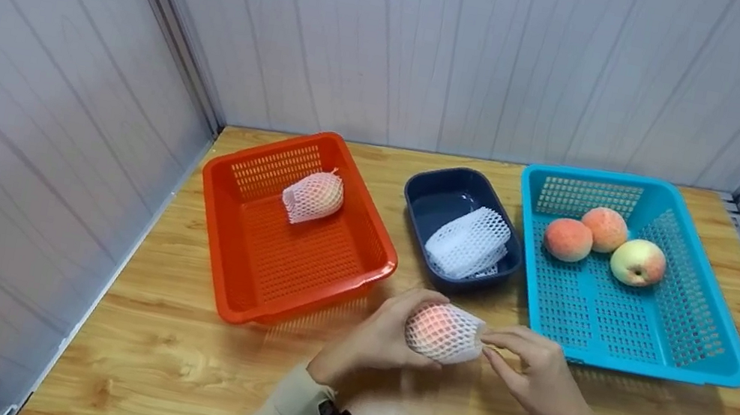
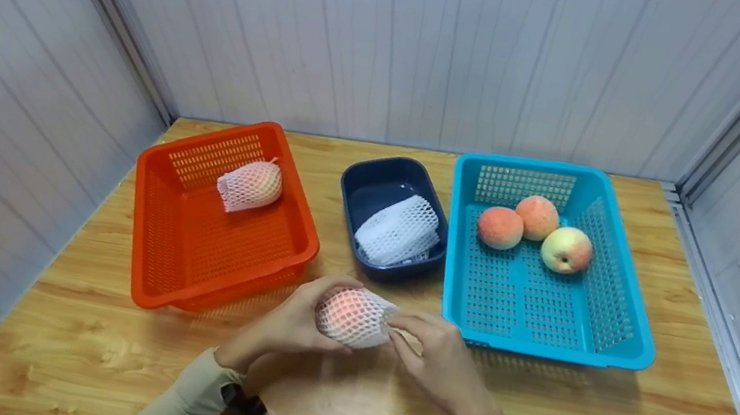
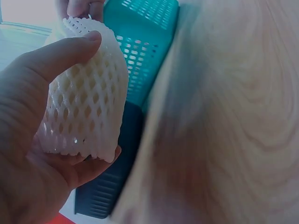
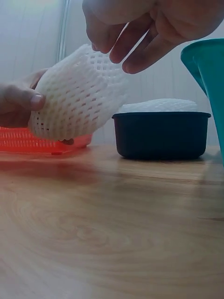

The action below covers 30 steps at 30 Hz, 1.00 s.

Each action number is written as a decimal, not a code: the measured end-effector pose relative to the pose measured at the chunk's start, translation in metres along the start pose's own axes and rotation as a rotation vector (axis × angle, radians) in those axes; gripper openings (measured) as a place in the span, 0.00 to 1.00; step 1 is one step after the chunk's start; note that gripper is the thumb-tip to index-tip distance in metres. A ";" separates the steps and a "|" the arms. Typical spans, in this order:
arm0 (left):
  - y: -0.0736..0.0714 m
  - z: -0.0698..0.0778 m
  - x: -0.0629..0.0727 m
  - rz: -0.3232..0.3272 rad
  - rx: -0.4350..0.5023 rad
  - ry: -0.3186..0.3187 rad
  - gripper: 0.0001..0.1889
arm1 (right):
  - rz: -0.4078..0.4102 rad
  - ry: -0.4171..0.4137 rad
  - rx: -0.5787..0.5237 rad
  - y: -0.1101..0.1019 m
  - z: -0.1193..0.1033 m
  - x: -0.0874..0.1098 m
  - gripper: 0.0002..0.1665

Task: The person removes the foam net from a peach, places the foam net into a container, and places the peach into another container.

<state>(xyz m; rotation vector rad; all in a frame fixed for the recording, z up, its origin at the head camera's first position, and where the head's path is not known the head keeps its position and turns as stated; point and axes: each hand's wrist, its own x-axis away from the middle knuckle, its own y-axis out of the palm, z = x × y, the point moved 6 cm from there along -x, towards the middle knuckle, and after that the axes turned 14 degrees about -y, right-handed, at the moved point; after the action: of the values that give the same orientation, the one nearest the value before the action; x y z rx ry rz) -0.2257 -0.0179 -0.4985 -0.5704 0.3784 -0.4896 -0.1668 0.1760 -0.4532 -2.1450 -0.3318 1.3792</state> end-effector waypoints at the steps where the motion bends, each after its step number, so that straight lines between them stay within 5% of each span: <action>1: -0.001 0.003 0.001 -0.002 0.000 0.007 0.44 | 0.000 0.017 -0.016 0.000 0.000 0.000 0.17; 6: -0.002 0.017 0.005 -0.015 -0.003 0.052 0.44 | 0.024 0.043 -0.044 -0.002 -0.004 -0.001 0.18; 16: -0.002 0.029 0.008 -0.021 -0.019 0.094 0.43 | 0.060 -0.115 -0.053 0.005 -0.011 -0.009 0.25; 30: -0.003 0.034 0.010 -0.025 0.001 0.047 0.43 | -0.035 -0.049 -0.084 0.016 -0.009 -0.010 0.29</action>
<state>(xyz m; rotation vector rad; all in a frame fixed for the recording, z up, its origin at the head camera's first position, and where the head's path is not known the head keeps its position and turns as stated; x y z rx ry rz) -0.2028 -0.0108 -0.4722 -0.5643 0.4165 -0.5280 -0.1645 0.1546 -0.4520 -2.1645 -0.4521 1.4232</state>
